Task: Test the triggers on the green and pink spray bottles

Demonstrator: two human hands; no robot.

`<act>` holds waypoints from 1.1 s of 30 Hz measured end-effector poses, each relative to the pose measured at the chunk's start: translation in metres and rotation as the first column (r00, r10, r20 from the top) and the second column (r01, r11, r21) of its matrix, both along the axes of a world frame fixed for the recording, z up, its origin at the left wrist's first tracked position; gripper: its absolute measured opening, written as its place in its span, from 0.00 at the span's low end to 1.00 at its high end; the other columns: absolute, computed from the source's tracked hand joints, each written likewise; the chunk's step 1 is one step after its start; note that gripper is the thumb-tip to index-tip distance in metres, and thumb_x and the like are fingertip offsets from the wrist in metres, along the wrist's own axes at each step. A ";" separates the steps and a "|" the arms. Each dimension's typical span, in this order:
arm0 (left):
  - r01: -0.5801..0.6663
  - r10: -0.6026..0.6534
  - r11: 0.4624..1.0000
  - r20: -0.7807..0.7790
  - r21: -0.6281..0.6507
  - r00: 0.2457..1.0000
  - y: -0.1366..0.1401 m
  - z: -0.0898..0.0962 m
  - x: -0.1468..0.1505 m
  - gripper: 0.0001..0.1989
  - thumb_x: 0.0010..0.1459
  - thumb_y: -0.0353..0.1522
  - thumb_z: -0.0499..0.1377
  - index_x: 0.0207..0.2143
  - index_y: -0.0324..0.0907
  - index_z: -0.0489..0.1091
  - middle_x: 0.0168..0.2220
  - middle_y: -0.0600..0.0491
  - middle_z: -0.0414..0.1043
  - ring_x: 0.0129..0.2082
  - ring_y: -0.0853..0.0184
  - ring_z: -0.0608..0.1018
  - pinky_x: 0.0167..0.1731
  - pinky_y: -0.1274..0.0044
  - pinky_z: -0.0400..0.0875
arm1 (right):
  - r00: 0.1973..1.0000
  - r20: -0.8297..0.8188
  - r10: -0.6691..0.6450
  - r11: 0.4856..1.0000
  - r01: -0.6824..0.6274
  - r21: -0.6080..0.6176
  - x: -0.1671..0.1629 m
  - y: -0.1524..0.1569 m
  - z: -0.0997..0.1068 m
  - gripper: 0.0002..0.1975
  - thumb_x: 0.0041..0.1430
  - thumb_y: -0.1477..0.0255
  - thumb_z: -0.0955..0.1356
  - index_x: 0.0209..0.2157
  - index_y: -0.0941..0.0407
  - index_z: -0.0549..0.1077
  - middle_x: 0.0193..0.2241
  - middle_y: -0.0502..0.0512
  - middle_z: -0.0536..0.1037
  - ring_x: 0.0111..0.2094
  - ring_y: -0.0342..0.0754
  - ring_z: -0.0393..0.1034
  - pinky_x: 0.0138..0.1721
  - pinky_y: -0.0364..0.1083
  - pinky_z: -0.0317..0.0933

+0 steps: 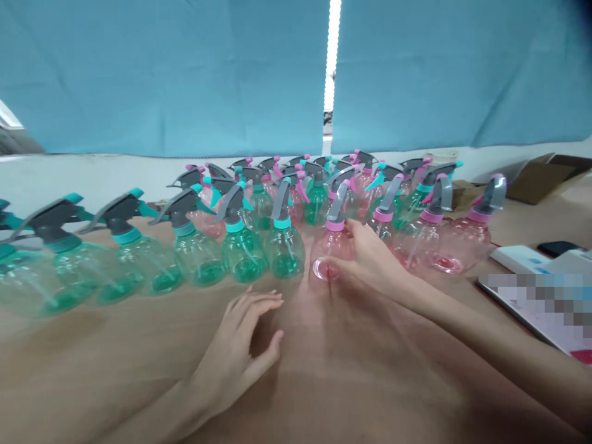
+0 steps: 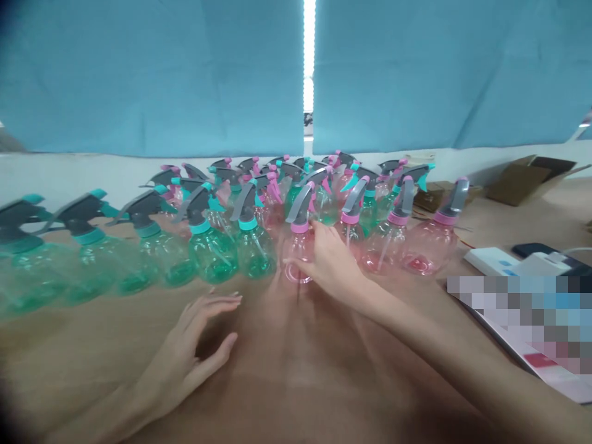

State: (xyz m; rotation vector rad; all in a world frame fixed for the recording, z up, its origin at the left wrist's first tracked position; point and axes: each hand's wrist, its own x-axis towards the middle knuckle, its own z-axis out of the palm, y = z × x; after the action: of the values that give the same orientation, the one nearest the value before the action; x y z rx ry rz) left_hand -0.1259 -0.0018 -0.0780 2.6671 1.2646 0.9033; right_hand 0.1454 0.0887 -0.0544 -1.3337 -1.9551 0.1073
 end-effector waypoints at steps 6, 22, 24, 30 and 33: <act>0.097 -0.104 0.991 -0.068 -0.096 0.992 0.005 -0.002 0.018 0.17 0.61 0.25 0.54 0.51 0.45 0.60 0.50 0.48 0.71 0.54 0.57 0.73 0.54 0.56 0.68 | 1.000 -0.023 0.001 1.000 -0.001 -0.009 -0.001 0.010 0.003 0.34 0.53 0.57 0.72 0.56 0.58 0.64 0.51 0.69 0.74 0.52 0.66 0.68 0.49 0.63 0.65; 0.261 -0.255 0.959 0.067 -0.112 0.965 0.026 -0.011 0.060 0.14 0.59 0.24 0.56 0.48 0.37 0.69 0.47 0.46 0.74 0.50 0.60 0.75 0.53 0.66 0.71 | 0.999 0.004 -0.043 0.999 0.043 -0.004 -0.007 0.010 -0.001 0.33 0.55 0.52 0.70 0.54 0.61 0.67 0.51 0.69 0.75 0.52 0.66 0.69 0.48 0.63 0.65; 0.258 -0.251 0.959 0.071 -0.116 0.965 0.026 -0.010 0.060 0.14 0.59 0.24 0.56 0.48 0.37 0.69 0.47 0.46 0.74 0.49 0.60 0.75 0.53 0.66 0.71 | 0.998 0.009 -0.055 0.998 0.055 -0.011 -0.008 0.008 -0.001 0.36 0.55 0.51 0.70 0.56 0.62 0.66 0.53 0.71 0.74 0.54 0.68 0.67 0.49 0.64 0.65; 0.244 -0.236 0.961 0.077 -0.133 0.969 0.026 -0.007 0.058 0.14 0.60 0.24 0.55 0.48 0.39 0.68 0.47 0.46 0.73 0.49 0.60 0.75 0.52 0.64 0.72 | 0.995 0.036 -0.090 0.994 0.087 0.059 -0.003 -0.006 0.006 0.43 0.55 0.48 0.69 0.62 0.62 0.60 0.59 0.72 0.68 0.58 0.67 0.64 0.52 0.64 0.64; 0.234 -0.225 0.961 0.076 -0.150 0.971 0.026 -0.006 0.057 0.13 0.60 0.24 0.55 0.48 0.40 0.67 0.47 0.47 0.73 0.49 0.60 0.75 0.50 0.64 0.72 | 0.995 0.045 -0.086 0.988 0.079 0.132 0.009 -0.020 0.013 0.39 0.56 0.49 0.69 0.60 0.61 0.62 0.58 0.70 0.70 0.57 0.65 0.67 0.51 0.62 0.66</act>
State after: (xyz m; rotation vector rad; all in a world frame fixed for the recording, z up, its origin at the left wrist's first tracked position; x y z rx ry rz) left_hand -0.0686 0.0240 -0.0844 2.5737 0.9460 0.8053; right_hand 0.1543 0.0688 -0.0411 -1.3406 -1.9108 -0.0933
